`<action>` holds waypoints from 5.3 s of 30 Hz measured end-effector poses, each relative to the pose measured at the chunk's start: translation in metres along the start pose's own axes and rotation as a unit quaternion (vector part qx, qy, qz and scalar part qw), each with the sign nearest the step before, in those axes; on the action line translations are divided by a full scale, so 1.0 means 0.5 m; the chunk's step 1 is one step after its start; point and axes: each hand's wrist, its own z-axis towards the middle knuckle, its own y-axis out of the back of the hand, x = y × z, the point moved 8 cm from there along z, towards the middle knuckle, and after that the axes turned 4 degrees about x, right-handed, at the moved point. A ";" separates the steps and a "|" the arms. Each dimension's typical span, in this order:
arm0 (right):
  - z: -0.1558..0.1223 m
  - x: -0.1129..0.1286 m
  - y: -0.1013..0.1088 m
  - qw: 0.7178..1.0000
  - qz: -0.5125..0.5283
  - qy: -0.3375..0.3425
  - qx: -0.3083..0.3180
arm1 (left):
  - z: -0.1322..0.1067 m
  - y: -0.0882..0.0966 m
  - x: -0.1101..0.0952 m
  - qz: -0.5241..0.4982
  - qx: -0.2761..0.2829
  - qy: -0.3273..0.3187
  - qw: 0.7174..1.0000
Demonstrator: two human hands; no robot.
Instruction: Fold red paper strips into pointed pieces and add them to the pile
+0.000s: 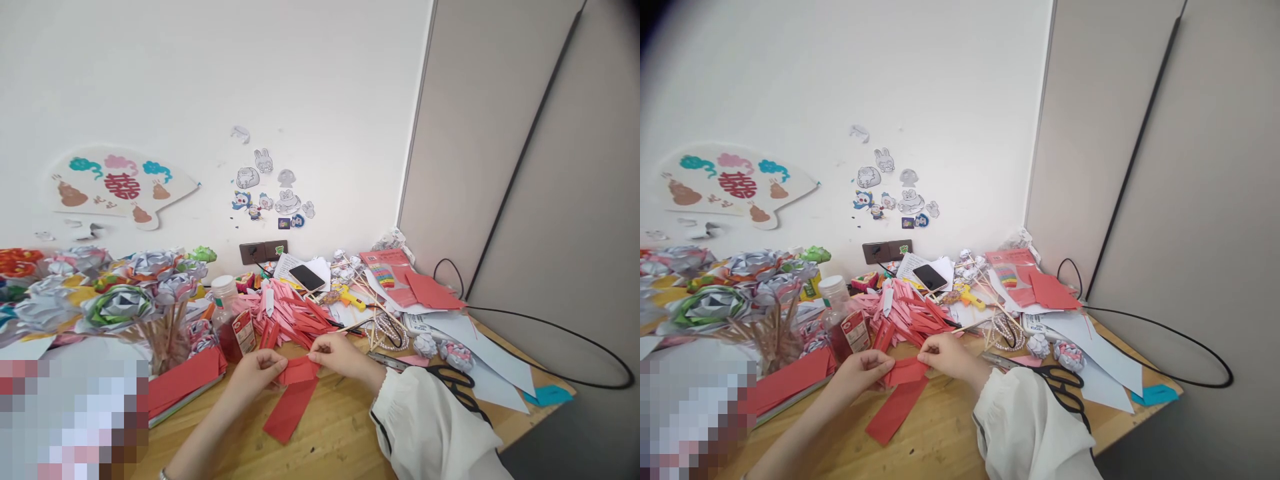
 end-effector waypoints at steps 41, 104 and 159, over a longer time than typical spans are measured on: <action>0.001 0.025 -0.002 0.973 0.231 -0.008 -0.018 | 0.009 0.007 0.008 -0.146 -0.030 -0.044 0.988; -0.009 0.060 -0.006 0.999 0.029 0.013 -0.041 | -0.005 -0.043 -0.019 -0.006 -0.025 -0.105 0.994; -0.004 0.043 -0.013 0.956 0.283 0.030 0.064 | -0.004 -0.037 0.008 -0.302 0.032 -0.006 0.953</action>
